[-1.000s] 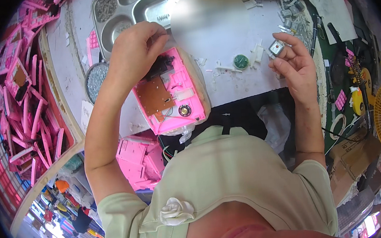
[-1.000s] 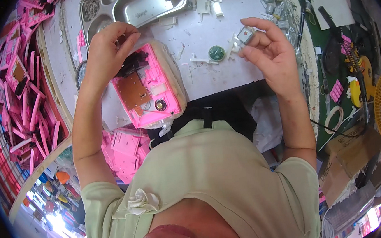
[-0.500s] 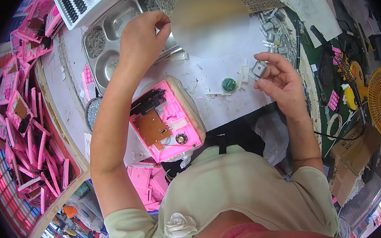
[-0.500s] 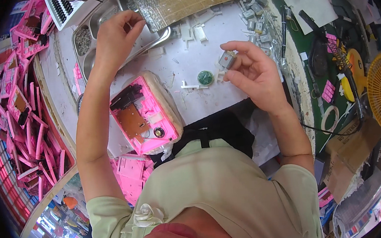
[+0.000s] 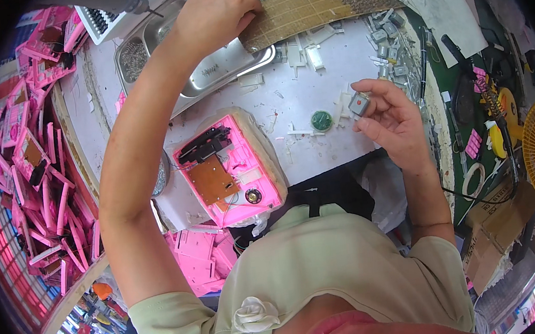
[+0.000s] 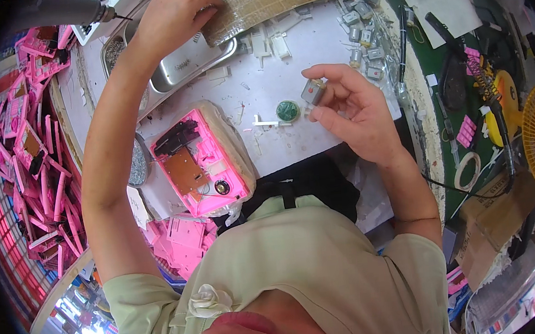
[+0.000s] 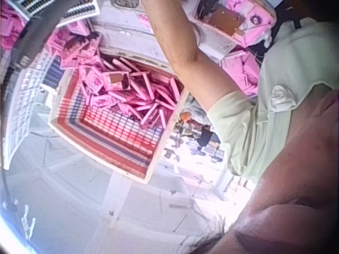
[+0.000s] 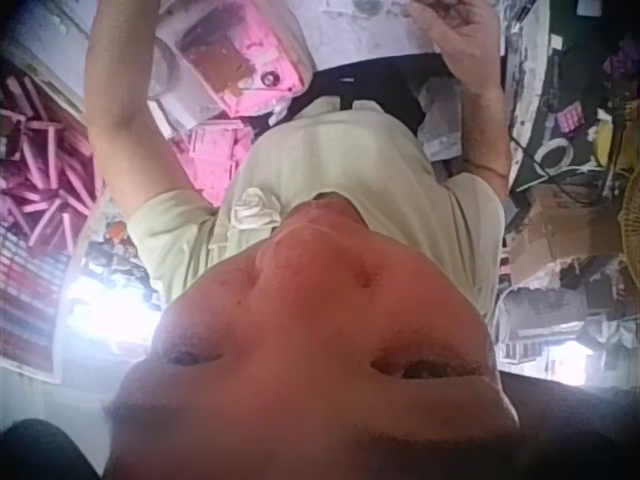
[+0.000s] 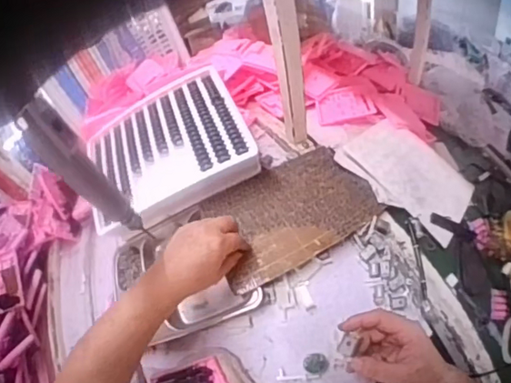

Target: Soldering wires and screwing together the plastic housing of a pink toy device.

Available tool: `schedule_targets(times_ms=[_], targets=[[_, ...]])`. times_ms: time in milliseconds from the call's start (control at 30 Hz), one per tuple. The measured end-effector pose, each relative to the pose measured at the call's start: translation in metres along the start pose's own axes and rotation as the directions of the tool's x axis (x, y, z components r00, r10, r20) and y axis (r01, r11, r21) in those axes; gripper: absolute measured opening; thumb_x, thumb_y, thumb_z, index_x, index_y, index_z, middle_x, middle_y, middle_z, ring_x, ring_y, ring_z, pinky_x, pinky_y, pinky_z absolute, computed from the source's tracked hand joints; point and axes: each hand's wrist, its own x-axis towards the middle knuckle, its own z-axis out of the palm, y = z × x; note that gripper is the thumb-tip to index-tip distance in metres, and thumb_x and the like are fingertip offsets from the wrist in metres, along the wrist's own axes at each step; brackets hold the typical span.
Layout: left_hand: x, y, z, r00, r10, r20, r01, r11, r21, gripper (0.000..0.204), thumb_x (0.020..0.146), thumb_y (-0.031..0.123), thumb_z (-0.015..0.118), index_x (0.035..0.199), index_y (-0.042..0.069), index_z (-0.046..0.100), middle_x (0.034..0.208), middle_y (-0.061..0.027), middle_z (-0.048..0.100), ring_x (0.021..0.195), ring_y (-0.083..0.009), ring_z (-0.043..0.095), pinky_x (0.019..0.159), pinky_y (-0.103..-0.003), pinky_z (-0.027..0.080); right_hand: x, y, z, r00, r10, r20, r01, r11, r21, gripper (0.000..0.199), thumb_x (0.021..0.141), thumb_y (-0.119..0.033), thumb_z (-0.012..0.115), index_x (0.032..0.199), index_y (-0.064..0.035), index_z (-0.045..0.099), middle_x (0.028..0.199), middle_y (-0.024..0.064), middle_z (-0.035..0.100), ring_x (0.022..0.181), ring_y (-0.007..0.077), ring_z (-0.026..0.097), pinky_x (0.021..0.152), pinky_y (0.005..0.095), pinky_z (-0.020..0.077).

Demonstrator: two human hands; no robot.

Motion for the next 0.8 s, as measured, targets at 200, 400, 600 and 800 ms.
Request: schedule_targets(times_ms=[200,400,600,800], targets=[[0.012,0.002,-0.003,0.99,0.032,0.14,-0.05,0.991,0.126,0.016,0.087,0.017,0.064,0.081,0.005,0.071,0.086,-0.0116,0.064,0.081,-0.0321,0.068,0.073,-0.044,0.056,-0.003,-0.001,0.0,1.0,0.002,-0.013,-0.002,1.0,-0.007,0.051,0.091,0.005,0.066,0.14,0.0007,0.054,0.093,0.0018,0.064,0.087,0.0075,0.061,0.08,0.0215,0.0466],[0.013,-0.002,0.0,0.988,0.072,0.137,-0.093,0.984,0.153,0.019,0.089,0.016,0.06,0.078,0.003,0.069,0.085,-0.0126,0.065,0.08,-0.0315,0.069,0.071,-0.044,0.056,-0.006,-0.003,0.002,1.0,0.011,-0.014,-0.011,1.0,-0.023,0.051,0.09,0.005,0.067,0.139,0.0005,0.054,0.094,0.0019,0.065,0.087,0.0076,0.062,0.08,0.0213,0.047],[0.012,0.0,0.006,0.989,0.076,0.128,-0.103,0.97,0.218,0.018,0.088,0.015,0.06,0.081,0.001,0.068,0.084,-0.0147,0.065,0.076,-0.0325,0.069,0.069,-0.044,0.057,-0.005,-0.002,0.009,1.0,0.024,-0.012,-0.025,0.999,-0.039,0.05,0.09,0.005,0.067,0.139,0.0005,0.055,0.093,0.002,0.064,0.087,0.0083,0.062,0.08,0.0216,0.0475],[0.01,0.003,0.011,0.991,-0.119,0.059,0.11,0.985,0.134,0.021,0.082,0.018,0.065,0.085,-0.001,0.071,0.082,-0.0191,0.07,0.075,-0.0364,0.07,0.07,-0.045,0.057,0.0,-0.005,0.017,1.0,-0.007,0.014,0.007,0.999,-0.045,0.049,0.09,0.006,0.066,0.138,0.001,0.055,0.09,0.0017,0.063,0.087,0.0089,0.063,0.081,0.0225,0.0481]])
